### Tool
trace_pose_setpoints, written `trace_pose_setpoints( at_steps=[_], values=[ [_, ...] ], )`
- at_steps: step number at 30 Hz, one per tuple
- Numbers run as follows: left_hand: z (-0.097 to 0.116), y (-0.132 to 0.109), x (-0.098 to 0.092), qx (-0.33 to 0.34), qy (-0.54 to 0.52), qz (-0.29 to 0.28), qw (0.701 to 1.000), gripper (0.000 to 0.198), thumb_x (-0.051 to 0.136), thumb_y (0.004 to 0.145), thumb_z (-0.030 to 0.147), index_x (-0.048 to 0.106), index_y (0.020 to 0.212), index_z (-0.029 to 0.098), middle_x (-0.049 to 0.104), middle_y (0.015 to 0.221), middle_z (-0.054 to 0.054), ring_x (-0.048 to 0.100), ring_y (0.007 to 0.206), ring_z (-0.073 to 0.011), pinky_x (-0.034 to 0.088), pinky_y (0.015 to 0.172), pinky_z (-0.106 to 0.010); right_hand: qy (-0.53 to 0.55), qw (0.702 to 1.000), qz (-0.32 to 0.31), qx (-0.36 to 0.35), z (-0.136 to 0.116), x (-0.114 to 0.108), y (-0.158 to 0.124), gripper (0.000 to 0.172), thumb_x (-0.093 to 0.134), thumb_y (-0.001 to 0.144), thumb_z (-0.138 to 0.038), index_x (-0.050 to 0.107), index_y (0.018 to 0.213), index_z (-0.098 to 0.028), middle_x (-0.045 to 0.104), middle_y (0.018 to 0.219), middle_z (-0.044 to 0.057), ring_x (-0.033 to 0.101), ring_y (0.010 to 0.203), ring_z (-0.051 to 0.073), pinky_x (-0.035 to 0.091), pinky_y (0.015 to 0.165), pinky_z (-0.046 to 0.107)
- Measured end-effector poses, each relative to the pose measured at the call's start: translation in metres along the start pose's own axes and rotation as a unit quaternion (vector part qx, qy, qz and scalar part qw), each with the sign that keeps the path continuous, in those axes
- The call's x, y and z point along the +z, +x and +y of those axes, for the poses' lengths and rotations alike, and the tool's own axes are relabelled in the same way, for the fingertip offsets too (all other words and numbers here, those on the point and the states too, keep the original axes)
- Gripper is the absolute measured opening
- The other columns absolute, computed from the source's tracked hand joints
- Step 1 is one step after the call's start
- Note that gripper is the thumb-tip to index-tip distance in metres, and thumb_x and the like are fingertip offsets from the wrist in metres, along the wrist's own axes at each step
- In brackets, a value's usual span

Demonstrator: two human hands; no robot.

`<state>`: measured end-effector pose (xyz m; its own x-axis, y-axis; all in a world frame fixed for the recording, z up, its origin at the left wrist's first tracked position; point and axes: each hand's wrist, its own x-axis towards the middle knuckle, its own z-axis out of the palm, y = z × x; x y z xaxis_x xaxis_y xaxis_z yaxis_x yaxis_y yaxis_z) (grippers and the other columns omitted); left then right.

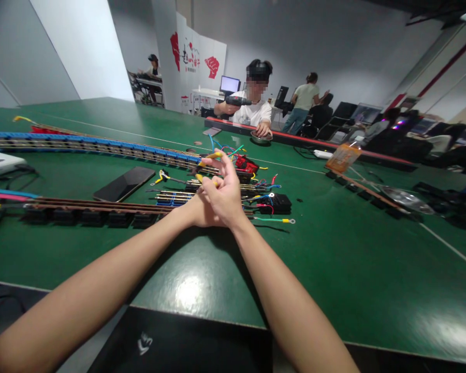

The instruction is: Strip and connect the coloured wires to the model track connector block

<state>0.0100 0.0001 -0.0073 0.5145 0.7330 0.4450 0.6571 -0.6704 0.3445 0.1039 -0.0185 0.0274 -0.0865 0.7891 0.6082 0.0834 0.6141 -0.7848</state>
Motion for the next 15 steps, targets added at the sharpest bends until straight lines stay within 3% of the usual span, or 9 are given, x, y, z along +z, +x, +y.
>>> trace_pose_setpoints(
  at_steps=[2, 3, 6, 11, 15],
  values=[
    [-0.003, -0.001, -0.005, 0.023, 0.07, -0.085, 0.994, 0.095, 0.064, 0.066, 0.077, 0.054, 0.136, 0.012, 0.052, 0.14, -0.021, 0.047, 0.129, -0.0407, 0.036, 0.111, -0.055, -0.018, 0.999, 0.037, -0.013, -0.008, -0.017, 0.001, 0.06, 0.057, 0.086, -0.03, 0.036, 0.142, -0.032, 0.059, 0.133, 0.007, 0.05, 0.059, 0.008, 0.044, 0.046, 0.024],
    [-0.003, -0.001, -0.006, 0.019, 0.09, -0.103, 0.99, 0.1, 0.061, 0.067, 0.081, 0.053, 0.136, 0.009, 0.05, 0.142, -0.023, 0.045, 0.13, -0.042, 0.033, 0.112, -0.056, -0.032, 0.998, 0.053, -0.024, -0.012, -0.027, 0.001, 0.061, 0.059, 0.084, -0.03, 0.038, 0.141, -0.031, 0.06, 0.131, 0.007, 0.053, 0.063, 0.01, 0.045, 0.047, 0.024],
    [0.0, 0.0, -0.007, 0.012, 0.122, -0.113, 0.986, 0.108, 0.053, 0.068, 0.088, 0.051, 0.135, 0.004, 0.048, 0.143, -0.026, 0.044, 0.132, -0.0421, 0.029, 0.114, -0.054, -0.075, 0.99, 0.109, -0.047, -0.016, -0.063, -0.004, 0.062, 0.063, 0.079, -0.026, 0.045, 0.138, -0.031, 0.061, 0.125, 0.006, 0.057, 0.071, 0.011, 0.044, 0.048, 0.022],
    [0.002, 0.001, -0.007, 0.009, 0.125, -0.125, 0.984, 0.115, 0.052, 0.066, 0.09, 0.044, 0.144, 0.006, 0.044, 0.15, -0.024, 0.04, 0.137, -0.0406, 0.025, 0.117, -0.052, -0.041, 0.975, 0.219, 0.018, -0.014, -0.126, -0.02, 0.057, 0.062, 0.067, -0.018, 0.058, 0.123, -0.027, 0.065, 0.108, 0.0, 0.034, 0.049, 0.003, 0.025, 0.034, 0.015],
    [0.001, 0.001, -0.008, 0.004, 0.125, -0.135, 0.983, 0.118, 0.051, 0.067, 0.09, 0.041, 0.146, 0.003, 0.042, 0.151, -0.026, 0.038, 0.139, -0.0408, 0.025, 0.117, -0.051, -0.037, 0.961, 0.272, 0.029, -0.012, -0.154, -0.031, 0.057, 0.064, 0.061, -0.017, 0.061, 0.117, -0.026, 0.067, 0.101, -0.001, 0.034, 0.05, 0.003, 0.024, 0.034, 0.013]
  ],
)
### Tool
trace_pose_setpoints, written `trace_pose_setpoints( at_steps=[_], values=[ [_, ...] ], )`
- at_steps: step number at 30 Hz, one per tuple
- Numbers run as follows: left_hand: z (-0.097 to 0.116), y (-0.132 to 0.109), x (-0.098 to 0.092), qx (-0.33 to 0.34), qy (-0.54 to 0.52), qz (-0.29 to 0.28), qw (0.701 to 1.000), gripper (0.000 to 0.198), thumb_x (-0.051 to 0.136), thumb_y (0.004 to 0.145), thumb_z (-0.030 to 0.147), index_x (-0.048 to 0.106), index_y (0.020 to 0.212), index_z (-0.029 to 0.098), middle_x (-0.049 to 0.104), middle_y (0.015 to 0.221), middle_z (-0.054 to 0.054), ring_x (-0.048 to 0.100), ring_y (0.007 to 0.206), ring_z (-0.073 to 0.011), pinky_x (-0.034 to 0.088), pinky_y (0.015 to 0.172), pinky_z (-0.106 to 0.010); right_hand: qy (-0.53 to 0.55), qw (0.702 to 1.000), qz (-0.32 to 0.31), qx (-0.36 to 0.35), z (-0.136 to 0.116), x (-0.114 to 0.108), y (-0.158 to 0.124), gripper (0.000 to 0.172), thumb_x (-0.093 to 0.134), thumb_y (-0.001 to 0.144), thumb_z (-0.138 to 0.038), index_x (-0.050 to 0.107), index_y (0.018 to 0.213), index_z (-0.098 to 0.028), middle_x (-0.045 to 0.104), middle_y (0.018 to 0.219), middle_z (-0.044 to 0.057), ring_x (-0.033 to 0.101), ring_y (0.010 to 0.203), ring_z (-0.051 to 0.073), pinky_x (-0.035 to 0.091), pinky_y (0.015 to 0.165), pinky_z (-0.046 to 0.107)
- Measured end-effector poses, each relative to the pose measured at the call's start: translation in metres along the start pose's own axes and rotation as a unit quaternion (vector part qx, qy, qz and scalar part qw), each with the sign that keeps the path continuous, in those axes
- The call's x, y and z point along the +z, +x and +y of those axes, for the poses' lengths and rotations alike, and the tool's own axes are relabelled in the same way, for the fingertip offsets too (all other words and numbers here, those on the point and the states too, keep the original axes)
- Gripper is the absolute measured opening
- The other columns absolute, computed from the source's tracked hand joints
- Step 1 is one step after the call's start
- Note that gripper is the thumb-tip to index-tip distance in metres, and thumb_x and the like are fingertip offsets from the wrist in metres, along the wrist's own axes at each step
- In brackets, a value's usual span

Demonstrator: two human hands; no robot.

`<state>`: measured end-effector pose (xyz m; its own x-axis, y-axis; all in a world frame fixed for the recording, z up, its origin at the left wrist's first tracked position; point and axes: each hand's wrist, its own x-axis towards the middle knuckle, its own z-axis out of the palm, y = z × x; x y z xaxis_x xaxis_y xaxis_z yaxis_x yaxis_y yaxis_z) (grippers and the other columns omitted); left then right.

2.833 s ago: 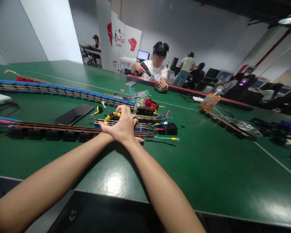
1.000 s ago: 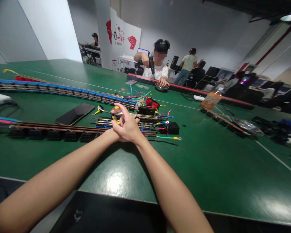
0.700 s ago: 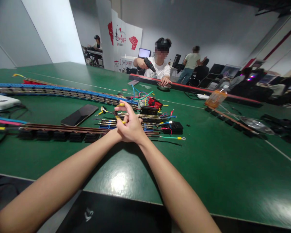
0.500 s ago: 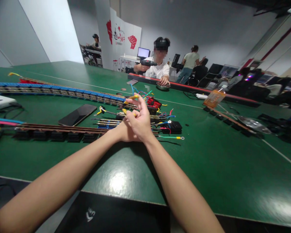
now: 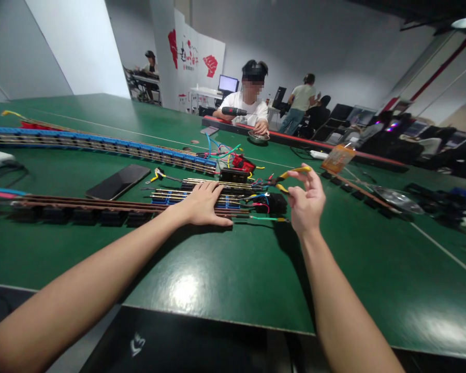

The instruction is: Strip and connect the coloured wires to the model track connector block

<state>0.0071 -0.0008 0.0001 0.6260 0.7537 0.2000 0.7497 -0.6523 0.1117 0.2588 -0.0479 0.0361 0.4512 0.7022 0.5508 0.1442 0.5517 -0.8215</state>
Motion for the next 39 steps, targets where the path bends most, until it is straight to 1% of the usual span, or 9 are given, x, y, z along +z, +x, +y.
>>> trace_pose_setpoints(
  at_steps=[3, 10, 17, 23, 27, 31, 35, 37, 39],
  values=[
    [0.0, 0.0, -0.001, 0.0, -0.001, -0.001, 1.0, 0.117, 0.05, 0.067, 0.091, 0.041, 0.147, 0.005, 0.041, 0.152, -0.026, 0.038, 0.139, -0.0402, 0.025, 0.117, -0.05, -0.007, 1.0, 0.008, 0.004, 0.005, -0.007, 0.0, 0.056, 0.063, 0.062, -0.018, 0.062, 0.117, -0.026, 0.067, 0.101, 0.0, 0.035, 0.05, 0.003, 0.025, 0.034, 0.012],
    [0.0, 0.0, -0.001, 0.005, -0.003, -0.008, 1.0, 0.115, 0.05, 0.068, 0.09, 0.042, 0.147, 0.007, 0.039, 0.154, -0.026, 0.035, 0.142, -0.0404, 0.023, 0.118, -0.051, -0.051, 0.998, -0.024, 0.012, 0.017, -0.004, -0.001, 0.056, 0.065, 0.065, -0.02, 0.061, 0.12, -0.024, 0.068, 0.102, 0.003, 0.039, 0.049, 0.003, 0.031, 0.033, 0.014],
    [-0.001, 0.0, 0.001, -0.001, -0.01, -0.004, 1.0, 0.116, 0.051, 0.067, 0.09, 0.042, 0.146, 0.007, 0.04, 0.153, -0.025, 0.036, 0.141, -0.0412, 0.024, 0.117, -0.05, -0.061, 0.998, 0.009, -0.014, 0.019, -0.008, 0.001, 0.052, 0.063, 0.067, -0.02, 0.06, 0.119, -0.023, 0.068, 0.101, 0.001, 0.035, 0.045, 0.001, 0.031, 0.032, 0.013],
    [0.0, 0.0, -0.001, 0.004, -0.008, -0.012, 1.0, 0.116, 0.051, 0.069, 0.089, 0.041, 0.147, 0.005, 0.038, 0.154, -0.027, 0.034, 0.143, -0.0404, 0.021, 0.119, -0.051, -0.063, 0.998, -0.019, 0.006, 0.023, -0.008, 0.003, 0.052, 0.068, 0.069, -0.024, 0.06, 0.121, -0.023, 0.069, 0.1, 0.002, 0.04, 0.048, 0.003, 0.034, 0.035, 0.014],
    [0.0, 0.0, -0.001, 0.006, -0.01, -0.011, 1.0, 0.115, 0.051, 0.069, 0.089, 0.041, 0.148, 0.006, 0.038, 0.154, -0.026, 0.034, 0.143, -0.0399, 0.021, 0.119, -0.052, -0.089, 0.995, -0.048, -0.019, 0.021, -0.008, 0.001, 0.051, 0.072, 0.073, -0.03, 0.06, 0.122, -0.022, 0.07, 0.098, 0.003, 0.043, 0.048, 0.004, 0.038, 0.037, 0.017],
    [0.0, 0.0, -0.001, 0.004, -0.011, -0.01, 1.0, 0.115, 0.05, 0.068, 0.09, 0.041, 0.148, 0.008, 0.037, 0.155, -0.025, 0.034, 0.143, -0.0401, 0.021, 0.119, -0.052, -0.168, 0.979, -0.096, -0.067, 0.022, -0.008, -0.004, 0.048, 0.07, 0.08, -0.035, 0.06, 0.125, -0.025, 0.069, 0.099, 0.003, 0.044, 0.049, 0.005, 0.04, 0.041, 0.019],
    [-0.001, 0.0, -0.001, 0.006, -0.013, -0.007, 1.0, 0.115, 0.051, 0.069, 0.089, 0.041, 0.148, 0.007, 0.038, 0.154, -0.026, 0.034, 0.143, -0.0398, 0.021, 0.119, -0.051, -0.272, 0.946, -0.107, -0.141, 0.025, -0.008, -0.008, 0.039, 0.067, 0.083, -0.032, 0.063, 0.121, -0.025, 0.064, 0.116, 0.005, 0.042, 0.05, 0.004, 0.039, 0.046, 0.022],
    [-0.001, 0.0, 0.0, 0.008, -0.012, -0.005, 1.0, 0.114, 0.051, 0.069, 0.089, 0.041, 0.148, 0.007, 0.039, 0.154, -0.026, 0.035, 0.142, -0.04, 0.021, 0.118, -0.051, -0.3, 0.937, -0.109, -0.146, 0.024, -0.009, -0.008, 0.036, 0.065, 0.083, -0.03, 0.064, 0.119, -0.025, 0.066, 0.108, 0.004, 0.041, 0.05, 0.005, 0.038, 0.046, 0.023],
    [-0.001, 0.0, 0.0, 0.007, -0.013, -0.003, 1.0, 0.114, 0.051, 0.068, 0.089, 0.042, 0.147, 0.008, 0.04, 0.153, -0.025, 0.035, 0.141, -0.0404, 0.022, 0.118, -0.051, -0.314, 0.932, -0.119, -0.133, 0.022, -0.01, -0.008, 0.034, 0.063, 0.084, -0.028, 0.064, 0.118, -0.024, 0.067, 0.09, 0.001, 0.04, 0.048, 0.007, 0.036, 0.046, 0.024]
  ],
)
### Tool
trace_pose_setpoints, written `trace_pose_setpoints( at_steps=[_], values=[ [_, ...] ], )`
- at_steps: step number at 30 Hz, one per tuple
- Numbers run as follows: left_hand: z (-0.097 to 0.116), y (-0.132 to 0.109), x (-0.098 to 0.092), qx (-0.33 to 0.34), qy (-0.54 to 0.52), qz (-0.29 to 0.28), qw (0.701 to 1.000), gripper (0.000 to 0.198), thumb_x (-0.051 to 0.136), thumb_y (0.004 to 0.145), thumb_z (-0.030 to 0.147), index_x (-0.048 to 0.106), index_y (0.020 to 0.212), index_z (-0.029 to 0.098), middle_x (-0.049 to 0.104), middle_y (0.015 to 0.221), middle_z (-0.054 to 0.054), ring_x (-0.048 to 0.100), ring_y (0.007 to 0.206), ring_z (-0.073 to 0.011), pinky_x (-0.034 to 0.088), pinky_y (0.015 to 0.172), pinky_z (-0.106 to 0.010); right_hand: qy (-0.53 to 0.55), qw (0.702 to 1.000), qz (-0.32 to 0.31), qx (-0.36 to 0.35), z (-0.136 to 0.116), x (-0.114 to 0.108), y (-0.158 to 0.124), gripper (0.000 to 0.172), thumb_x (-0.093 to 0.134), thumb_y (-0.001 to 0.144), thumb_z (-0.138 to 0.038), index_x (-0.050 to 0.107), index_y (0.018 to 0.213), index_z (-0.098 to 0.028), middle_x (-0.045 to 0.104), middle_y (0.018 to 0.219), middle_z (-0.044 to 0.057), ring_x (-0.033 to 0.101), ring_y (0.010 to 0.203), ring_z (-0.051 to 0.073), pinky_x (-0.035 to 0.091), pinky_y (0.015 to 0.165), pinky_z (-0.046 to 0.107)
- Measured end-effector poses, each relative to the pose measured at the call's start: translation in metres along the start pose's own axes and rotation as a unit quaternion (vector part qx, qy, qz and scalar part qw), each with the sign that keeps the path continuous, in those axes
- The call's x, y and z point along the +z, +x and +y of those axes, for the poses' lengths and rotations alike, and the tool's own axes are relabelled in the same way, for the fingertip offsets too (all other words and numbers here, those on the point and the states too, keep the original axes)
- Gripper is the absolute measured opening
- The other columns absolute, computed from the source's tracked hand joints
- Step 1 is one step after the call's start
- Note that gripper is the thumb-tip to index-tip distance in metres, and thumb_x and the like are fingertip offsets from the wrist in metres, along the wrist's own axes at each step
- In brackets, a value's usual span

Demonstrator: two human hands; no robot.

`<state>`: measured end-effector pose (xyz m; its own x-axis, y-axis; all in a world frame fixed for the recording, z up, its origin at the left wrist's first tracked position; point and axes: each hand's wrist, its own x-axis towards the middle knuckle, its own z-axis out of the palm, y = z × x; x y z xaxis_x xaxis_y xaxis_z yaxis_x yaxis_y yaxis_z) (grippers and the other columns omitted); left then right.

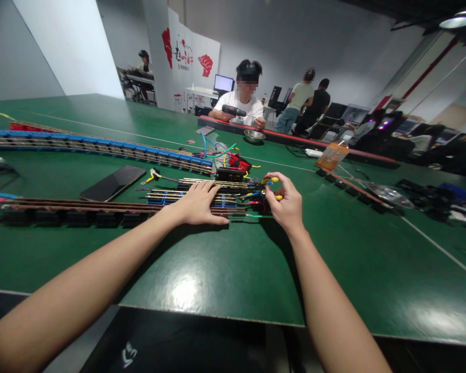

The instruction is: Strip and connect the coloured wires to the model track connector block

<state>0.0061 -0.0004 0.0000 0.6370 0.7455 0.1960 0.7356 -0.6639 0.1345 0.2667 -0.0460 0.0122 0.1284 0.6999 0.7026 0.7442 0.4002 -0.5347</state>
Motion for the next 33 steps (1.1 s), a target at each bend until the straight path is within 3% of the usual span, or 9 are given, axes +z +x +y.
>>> trace_pose_setpoints(
  at_steps=[3, 15, 19, 22, 33],
  values=[
    [0.0, 0.0002, 0.0002, -0.004, -0.002, -0.001, 1.0, 0.113, 0.051, 0.067, 0.09, 0.042, 0.147, 0.01, 0.04, 0.154, -0.024, 0.036, 0.141, -0.0408, 0.023, 0.117, -0.051, -0.013, 1.0, -0.027, -0.009, -0.0008, -0.0027, 0.0005, 0.034, 0.058, 0.082, -0.021, 0.064, 0.115, -0.023, 0.065, 0.08, -0.001, 0.04, 0.048, 0.009, 0.037, 0.049, 0.024],
    [0.0005, 0.0003, -0.0004, -0.003, 0.004, -0.009, 1.0, 0.114, 0.05, 0.068, 0.09, 0.041, 0.148, 0.01, 0.037, 0.156, -0.025, 0.033, 0.144, -0.0399, 0.019, 0.119, -0.051, -0.035, 0.995, -0.069, -0.057, -0.009, -0.0029, 0.0038, 0.041, 0.049, 0.072, -0.009, 0.066, 0.108, -0.022, 0.071, 0.102, 0.003, 0.048, 0.052, 0.009, 0.044, 0.055, 0.026],
    [0.0004, 0.0005, 0.0001, -0.004, 0.003, -0.003, 1.0, 0.114, 0.05, 0.067, 0.091, 0.041, 0.148, 0.01, 0.038, 0.155, -0.024, 0.034, 0.143, -0.0401, 0.02, 0.119, -0.051, -0.053, 0.985, -0.108, -0.122, -0.0095, -0.0041, 0.0061, 0.046, 0.045, 0.07, -0.004, 0.067, 0.105, -0.025, 0.073, 0.108, 0.004, 0.067, 0.084, 0.019, 0.054, 0.077, 0.034],
    [0.0007, 0.0005, -0.0002, -0.002, 0.004, -0.004, 1.0, 0.116, 0.05, 0.068, 0.09, 0.041, 0.148, 0.006, 0.039, 0.154, -0.026, 0.035, 0.142, -0.041, 0.022, 0.118, -0.052, -0.05, 0.982, -0.122, -0.139, -0.0095, -0.0043, 0.0067, 0.05, 0.043, 0.07, -0.002, 0.066, 0.108, -0.025, 0.073, 0.111, 0.004, 0.068, 0.104, 0.022, 0.053, 0.091, 0.038],
    [0.0005, 0.0003, 0.0008, -0.003, 0.003, 0.0, 1.0, 0.116, 0.05, 0.068, 0.091, 0.04, 0.148, 0.007, 0.039, 0.154, -0.025, 0.035, 0.141, -0.0415, 0.023, 0.118, -0.052, -0.092, 0.968, -0.162, -0.167, -0.0102, -0.0026, 0.0073, 0.057, 0.043, 0.067, 0.002, 0.069, 0.108, -0.027, 0.074, 0.116, 0.002, 0.07, 0.109, 0.022, 0.055, 0.094, 0.038]
  ],
)
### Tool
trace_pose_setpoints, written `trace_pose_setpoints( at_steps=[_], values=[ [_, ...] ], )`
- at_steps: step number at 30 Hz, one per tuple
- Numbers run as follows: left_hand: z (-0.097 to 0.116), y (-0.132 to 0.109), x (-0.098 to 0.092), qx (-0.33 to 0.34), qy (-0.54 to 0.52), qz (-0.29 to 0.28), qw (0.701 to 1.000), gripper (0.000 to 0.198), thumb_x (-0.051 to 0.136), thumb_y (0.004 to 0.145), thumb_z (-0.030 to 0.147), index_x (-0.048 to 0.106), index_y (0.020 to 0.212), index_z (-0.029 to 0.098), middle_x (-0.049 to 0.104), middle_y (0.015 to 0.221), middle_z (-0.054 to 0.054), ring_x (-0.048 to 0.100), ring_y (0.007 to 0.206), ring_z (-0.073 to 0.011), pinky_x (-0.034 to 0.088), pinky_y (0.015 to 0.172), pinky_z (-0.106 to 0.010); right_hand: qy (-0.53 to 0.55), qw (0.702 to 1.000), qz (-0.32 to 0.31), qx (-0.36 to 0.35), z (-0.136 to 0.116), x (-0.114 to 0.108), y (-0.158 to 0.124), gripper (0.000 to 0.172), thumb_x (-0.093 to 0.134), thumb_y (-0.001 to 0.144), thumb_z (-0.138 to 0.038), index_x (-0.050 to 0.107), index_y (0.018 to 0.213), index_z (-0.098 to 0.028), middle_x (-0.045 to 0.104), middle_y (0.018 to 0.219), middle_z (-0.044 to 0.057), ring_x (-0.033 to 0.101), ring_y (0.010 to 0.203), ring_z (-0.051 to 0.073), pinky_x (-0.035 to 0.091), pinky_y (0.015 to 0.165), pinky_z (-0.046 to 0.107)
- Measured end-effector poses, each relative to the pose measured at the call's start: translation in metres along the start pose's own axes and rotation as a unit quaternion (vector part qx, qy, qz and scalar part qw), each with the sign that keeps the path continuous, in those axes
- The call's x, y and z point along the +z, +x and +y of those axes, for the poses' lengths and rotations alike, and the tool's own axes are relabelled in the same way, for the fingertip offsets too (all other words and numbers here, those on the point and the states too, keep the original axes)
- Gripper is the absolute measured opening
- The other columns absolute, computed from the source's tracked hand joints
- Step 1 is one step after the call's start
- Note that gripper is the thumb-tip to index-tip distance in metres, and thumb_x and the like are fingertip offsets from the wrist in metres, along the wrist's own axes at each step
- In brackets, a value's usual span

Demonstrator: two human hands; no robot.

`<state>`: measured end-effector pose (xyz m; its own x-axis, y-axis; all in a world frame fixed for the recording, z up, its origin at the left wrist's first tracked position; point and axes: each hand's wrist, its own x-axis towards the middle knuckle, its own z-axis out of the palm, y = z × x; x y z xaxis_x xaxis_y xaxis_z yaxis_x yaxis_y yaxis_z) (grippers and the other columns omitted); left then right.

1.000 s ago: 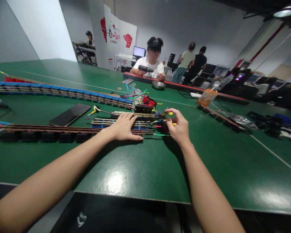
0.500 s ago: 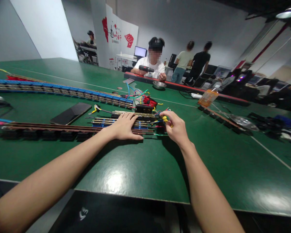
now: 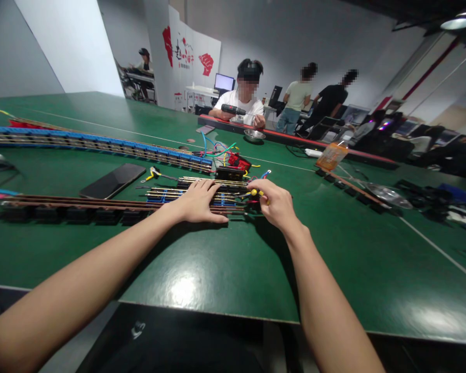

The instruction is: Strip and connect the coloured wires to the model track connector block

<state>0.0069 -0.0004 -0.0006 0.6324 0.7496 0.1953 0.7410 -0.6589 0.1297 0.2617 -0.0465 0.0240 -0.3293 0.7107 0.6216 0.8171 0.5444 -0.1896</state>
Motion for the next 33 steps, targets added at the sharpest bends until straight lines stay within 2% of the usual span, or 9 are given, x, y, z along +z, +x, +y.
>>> trace_pose_setpoints(
  at_steps=[12, 15, 20, 24, 27, 30, 33],
  values=[
    [0.001, 0.0, -0.001, -0.001, 0.004, -0.001, 1.0, 0.115, 0.051, 0.068, 0.09, 0.04, 0.149, 0.009, 0.038, 0.155, -0.025, 0.035, 0.142, -0.042, 0.023, 0.117, -0.053, -0.067, 0.997, -0.021, -0.032, -0.004, 0.013, -0.009, 0.061, 0.043, 0.075, 0.003, 0.058, 0.127, -0.026, 0.067, 0.132, 0.002, 0.066, 0.12, 0.022, 0.056, 0.099, 0.038],
    [0.001, 0.0, 0.0, 0.0, 0.006, 0.0, 1.0, 0.114, 0.05, 0.069, 0.09, 0.041, 0.149, 0.009, 0.038, 0.154, -0.024, 0.035, 0.141, -0.0417, 0.023, 0.117, -0.053, -0.064, 0.998, 0.005, -0.025, -0.005, 0.015, -0.009, 0.056, 0.045, 0.075, 0.001, 0.06, 0.121, -0.026, 0.069, 0.127, 0.003, 0.067, 0.118, 0.022, 0.057, 0.096, 0.038],
    [0.001, -0.001, -0.001, 0.003, 0.011, 0.0, 1.0, 0.113, 0.051, 0.069, 0.09, 0.042, 0.148, 0.009, 0.039, 0.153, -0.025, 0.035, 0.142, -0.0406, 0.022, 0.118, -0.052, -0.033, 0.996, 0.082, -0.012, -0.008, 0.022, -0.008, 0.037, 0.054, 0.079, -0.009, 0.061, 0.112, -0.024, 0.071, 0.114, 0.006, 0.069, 0.104, 0.023, 0.058, 0.089, 0.037],
    [0.002, -0.001, -0.002, -0.001, 0.002, -0.003, 1.0, 0.116, 0.05, 0.068, 0.091, 0.04, 0.149, 0.009, 0.038, 0.154, -0.025, 0.035, 0.142, -0.0419, 0.023, 0.118, -0.053, -0.014, 0.987, 0.157, 0.042, -0.008, 0.024, -0.004, 0.022, 0.056, 0.081, -0.015, 0.063, 0.102, -0.022, 0.072, 0.099, 0.005, 0.068, 0.077, 0.018, 0.056, 0.07, 0.03],
    [0.002, 0.0, -0.002, -0.002, 0.0, -0.007, 1.0, 0.116, 0.051, 0.069, 0.09, 0.04, 0.15, 0.008, 0.038, 0.154, -0.025, 0.034, 0.142, -0.0422, 0.023, 0.118, -0.054, -0.003, 0.972, 0.197, 0.126, -0.008, 0.023, -0.003, 0.021, 0.057, 0.079, -0.016, 0.064, 0.099, -0.021, 0.071, 0.088, 0.002, 0.057, 0.054, 0.011, 0.048, 0.054, 0.025],
    [0.001, 0.001, -0.002, 0.001, 0.001, -0.012, 1.0, 0.116, 0.052, 0.069, 0.089, 0.04, 0.15, 0.007, 0.037, 0.154, -0.026, 0.033, 0.143, -0.0421, 0.022, 0.119, -0.054, 0.014, 0.949, 0.245, 0.197, -0.007, 0.024, -0.002, 0.027, 0.054, 0.073, -0.013, 0.063, 0.098, -0.02, 0.071, 0.087, 0.001, 0.051, 0.048, 0.009, 0.044, 0.049, 0.023],
    [0.001, 0.001, -0.002, 0.002, 0.0, -0.009, 1.0, 0.116, 0.05, 0.069, 0.09, 0.04, 0.15, 0.008, 0.037, 0.154, -0.026, 0.034, 0.143, -0.0422, 0.022, 0.118, -0.054, 0.025, 0.929, 0.292, 0.225, -0.006, 0.025, 0.0, 0.031, 0.051, 0.069, -0.011, 0.062, 0.097, -0.02, 0.073, 0.089, 0.001, 0.055, 0.051, 0.01, 0.045, 0.051, 0.022]
  ],
)
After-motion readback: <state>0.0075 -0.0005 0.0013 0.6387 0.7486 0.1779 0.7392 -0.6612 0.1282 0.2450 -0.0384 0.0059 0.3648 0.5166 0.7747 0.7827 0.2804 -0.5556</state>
